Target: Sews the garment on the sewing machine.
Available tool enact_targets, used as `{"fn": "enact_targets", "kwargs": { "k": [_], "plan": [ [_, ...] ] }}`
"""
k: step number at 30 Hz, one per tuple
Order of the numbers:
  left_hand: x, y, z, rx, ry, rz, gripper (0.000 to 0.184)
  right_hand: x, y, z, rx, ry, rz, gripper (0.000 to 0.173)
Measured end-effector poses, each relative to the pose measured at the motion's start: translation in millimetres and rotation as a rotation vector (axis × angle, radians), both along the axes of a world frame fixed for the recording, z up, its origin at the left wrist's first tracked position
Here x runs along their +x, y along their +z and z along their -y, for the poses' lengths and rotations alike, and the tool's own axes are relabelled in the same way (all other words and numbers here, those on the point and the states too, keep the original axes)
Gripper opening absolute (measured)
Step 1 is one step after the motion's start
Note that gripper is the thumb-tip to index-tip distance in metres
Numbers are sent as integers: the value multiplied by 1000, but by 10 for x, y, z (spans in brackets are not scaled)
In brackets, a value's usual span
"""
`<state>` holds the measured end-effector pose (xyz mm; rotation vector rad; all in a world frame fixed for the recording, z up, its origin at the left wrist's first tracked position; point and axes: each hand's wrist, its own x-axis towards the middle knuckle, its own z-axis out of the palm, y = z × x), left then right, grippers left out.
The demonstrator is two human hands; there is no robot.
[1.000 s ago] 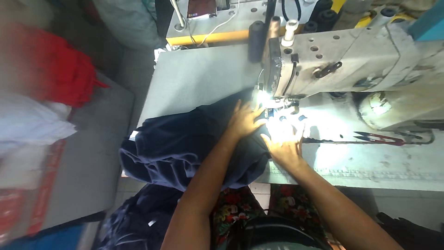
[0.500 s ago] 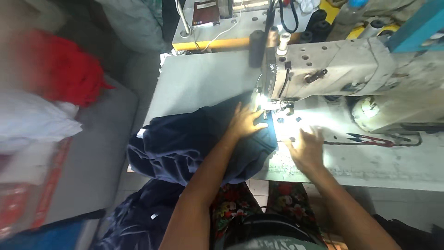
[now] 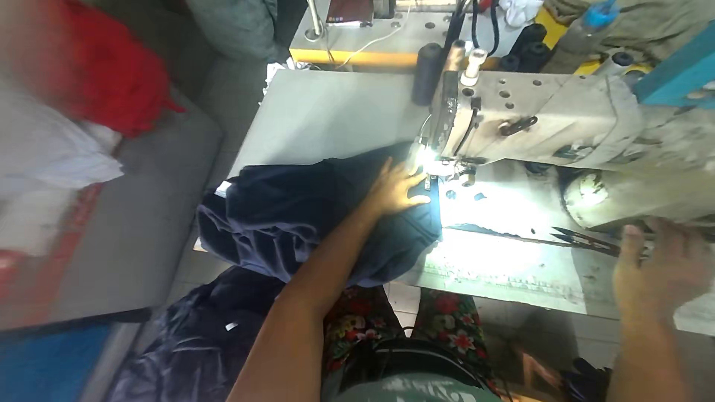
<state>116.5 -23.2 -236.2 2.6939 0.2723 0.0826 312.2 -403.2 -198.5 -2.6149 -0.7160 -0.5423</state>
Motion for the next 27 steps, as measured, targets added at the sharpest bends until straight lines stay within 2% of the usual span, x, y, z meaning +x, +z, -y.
{"fn": "enact_targets", "kwargs": {
  "k": [9, 27],
  "plan": [
    [-9, 7, 4, -7, 3, 16, 61, -264, -296, 72, -99, 25, -226, 63],
    [-15, -13, 6, 5, 2, 22, 62, -288, -327, 58, -107, 7, -187, 64]
  ]
}}
